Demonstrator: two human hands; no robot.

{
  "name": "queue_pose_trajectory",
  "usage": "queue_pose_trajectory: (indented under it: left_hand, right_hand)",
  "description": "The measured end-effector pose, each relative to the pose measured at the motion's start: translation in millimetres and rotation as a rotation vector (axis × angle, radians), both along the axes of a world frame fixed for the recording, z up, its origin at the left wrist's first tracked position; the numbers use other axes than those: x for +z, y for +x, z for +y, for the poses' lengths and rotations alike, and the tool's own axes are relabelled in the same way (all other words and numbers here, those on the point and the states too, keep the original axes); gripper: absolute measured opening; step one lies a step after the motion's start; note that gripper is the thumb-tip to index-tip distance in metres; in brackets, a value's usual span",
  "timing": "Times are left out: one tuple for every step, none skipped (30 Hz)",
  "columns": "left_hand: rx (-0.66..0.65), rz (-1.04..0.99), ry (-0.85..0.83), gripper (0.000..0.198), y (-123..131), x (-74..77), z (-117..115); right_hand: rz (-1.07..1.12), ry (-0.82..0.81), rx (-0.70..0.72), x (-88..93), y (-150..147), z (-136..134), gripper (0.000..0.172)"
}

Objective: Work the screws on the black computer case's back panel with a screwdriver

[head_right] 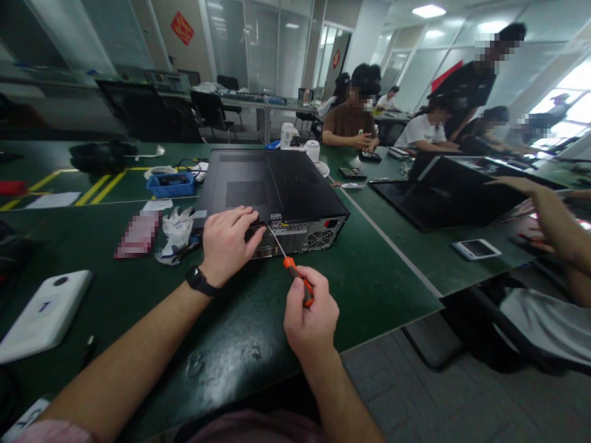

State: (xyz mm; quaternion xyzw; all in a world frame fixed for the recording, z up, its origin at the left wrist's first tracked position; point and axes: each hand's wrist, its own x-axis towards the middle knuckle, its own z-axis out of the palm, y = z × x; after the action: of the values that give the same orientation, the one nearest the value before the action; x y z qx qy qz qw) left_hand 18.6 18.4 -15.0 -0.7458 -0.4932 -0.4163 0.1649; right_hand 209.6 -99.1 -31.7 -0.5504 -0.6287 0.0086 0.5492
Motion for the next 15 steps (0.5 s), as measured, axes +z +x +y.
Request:
queue_pose_trajectory:
  left_hand:
    - [0.000, 0.000, 0.001, 0.026, -0.1, -0.1, -0.1]
    - [0.000, 0.001, 0.002, 0.026, -0.3, -0.1, -0.2]
    - [0.000, 0.003, 0.004, 0.025, -0.4, -0.2, -0.3]
    - [0.000, 0.005, 0.008, 0.025, -0.5, -0.2, -0.4]
    - [0.001, 0.008, 0.013, 0.025, -0.6, -0.3, -0.4]
    - [0.002, 0.010, 0.017, 0.025, -0.7, -0.4, -0.4]
    - [0.003, 0.011, 0.021, 0.025, -0.7, -0.5, -0.4]
    - [0.004, 0.011, 0.022, 0.026, -0.8, -0.7, -0.3]
    - [0.004, 0.009, 0.022, 0.026, -0.8, -0.8, -0.2]
    - [0.002, 0.008, 0.020, 0.026, -0.8, -0.9, -0.1]
    - [0.000, 0.005, 0.017, 0.026, -0.7, -1.0, 0.0]
    - [-0.002, 0.003, 0.014, 0.026, -0.7, -1.0, 0.1]
    - [-0.003, 0.000, 0.010, 0.026, -0.6, -0.9, 0.1]
    - [-0.004, -0.002, 0.004, 0.026, -0.5, -0.8, 0.1]
    - [-0.003, -0.004, -0.003, 0.026, -0.5, -0.6, 0.1]
  right_hand:
    - [0.015, -0.023, 0.011, 0.4, 0.4, 0.1, 0.020]
    - [0.018, -0.034, 0.025, 1.4, 0.5, 0.3, 0.021]
    - [0.008, -0.030, 0.035, 3.0, 0.4, 0.5, 0.022]
    - [-0.010, -0.008, 0.040, 4.9, -0.1, 0.7, 0.023]
    - [-0.032, 0.026, 0.041, 6.8, -0.9, 1.0, 0.024]
    - [-0.053, 0.066, 0.038, 8.4, -1.9, 1.2, 0.024]
    - [-0.067, 0.103, 0.030, 9.4, -2.9, 1.5, 0.024]
    - [-0.073, 0.126, 0.023, 9.9, -3.9, 1.6, 0.023]
    - [-0.074, 0.131, 0.018, 9.7, -4.7, 1.6, 0.021]
    - [-0.069, 0.124, 0.010, 8.9, -5.2, 1.4, 0.020]
    - [-0.062, 0.111, 0.001, 7.9, -5.3, 1.0, 0.019]
    - [-0.053, 0.094, -0.008, 6.7, -5.2, 0.5, 0.019]
    - [-0.046, 0.078, -0.013, 5.7, -4.9, -0.1, 0.019]
    - [-0.039, 0.064, -0.013, 4.9, -4.4, -0.6, 0.018]
    - [-0.035, 0.052, -0.010, 4.4, -3.9, -1.0, 0.019]
